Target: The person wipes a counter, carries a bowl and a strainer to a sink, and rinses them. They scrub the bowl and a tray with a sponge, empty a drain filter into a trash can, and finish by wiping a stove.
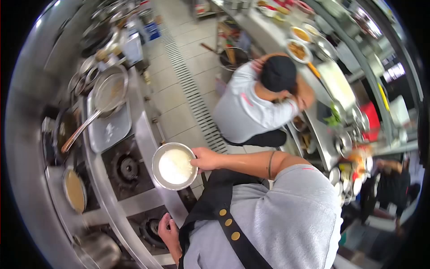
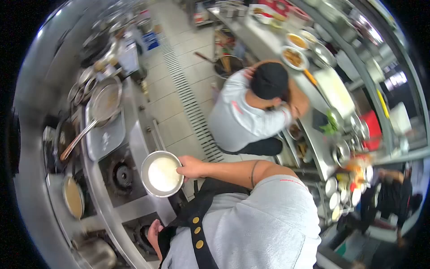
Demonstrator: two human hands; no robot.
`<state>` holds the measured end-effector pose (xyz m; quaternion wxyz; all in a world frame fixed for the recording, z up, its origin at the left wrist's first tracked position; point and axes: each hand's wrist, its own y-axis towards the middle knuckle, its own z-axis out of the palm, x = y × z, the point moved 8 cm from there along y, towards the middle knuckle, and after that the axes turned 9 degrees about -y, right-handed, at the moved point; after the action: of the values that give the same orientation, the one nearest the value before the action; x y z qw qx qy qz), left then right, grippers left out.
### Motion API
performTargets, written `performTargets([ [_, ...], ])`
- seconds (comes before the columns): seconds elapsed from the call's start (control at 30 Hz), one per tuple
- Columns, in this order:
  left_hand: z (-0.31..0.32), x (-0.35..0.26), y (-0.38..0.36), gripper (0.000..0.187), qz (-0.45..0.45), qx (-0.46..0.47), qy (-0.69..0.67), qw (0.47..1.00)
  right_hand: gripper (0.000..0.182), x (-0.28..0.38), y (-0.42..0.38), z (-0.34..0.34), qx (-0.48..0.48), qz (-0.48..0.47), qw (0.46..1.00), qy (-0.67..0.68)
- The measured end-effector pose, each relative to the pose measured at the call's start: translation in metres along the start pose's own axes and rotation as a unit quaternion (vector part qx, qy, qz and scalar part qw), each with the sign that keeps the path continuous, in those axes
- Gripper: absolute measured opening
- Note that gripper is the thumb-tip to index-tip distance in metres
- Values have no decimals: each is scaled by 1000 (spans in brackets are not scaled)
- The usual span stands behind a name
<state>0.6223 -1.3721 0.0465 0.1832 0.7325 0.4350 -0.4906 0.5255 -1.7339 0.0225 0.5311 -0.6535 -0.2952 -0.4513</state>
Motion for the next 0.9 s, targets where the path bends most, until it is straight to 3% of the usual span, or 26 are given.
performTargets([
  [0.1,13,-21,19,28,55,83,64,993,35,-34,-78,-26,-82,25,996,28],
  [0.23,39,-33,36,28,128,124,66,982,38,-69,-166,-54,-195,60,978,47],
  [0.3,52,-42,40,26,147,107,39,983,37,-73,-194,-66,-222,76,971,44],
  [0.43,84,-73,33,28,205,164,69,962,37,-85,-212,-87,-306,90,945,74],
  [0.6,92,-85,29,29,215,182,80,956,38,-65,-166,-111,-305,72,943,113],
  [0.83,71,-95,61,28,177,121,122,969,33,-27,-20,-173,-299,-4,933,199],
  [0.9,71,-93,76,28,153,111,133,973,32,-24,30,-209,-317,-49,909,267],
])
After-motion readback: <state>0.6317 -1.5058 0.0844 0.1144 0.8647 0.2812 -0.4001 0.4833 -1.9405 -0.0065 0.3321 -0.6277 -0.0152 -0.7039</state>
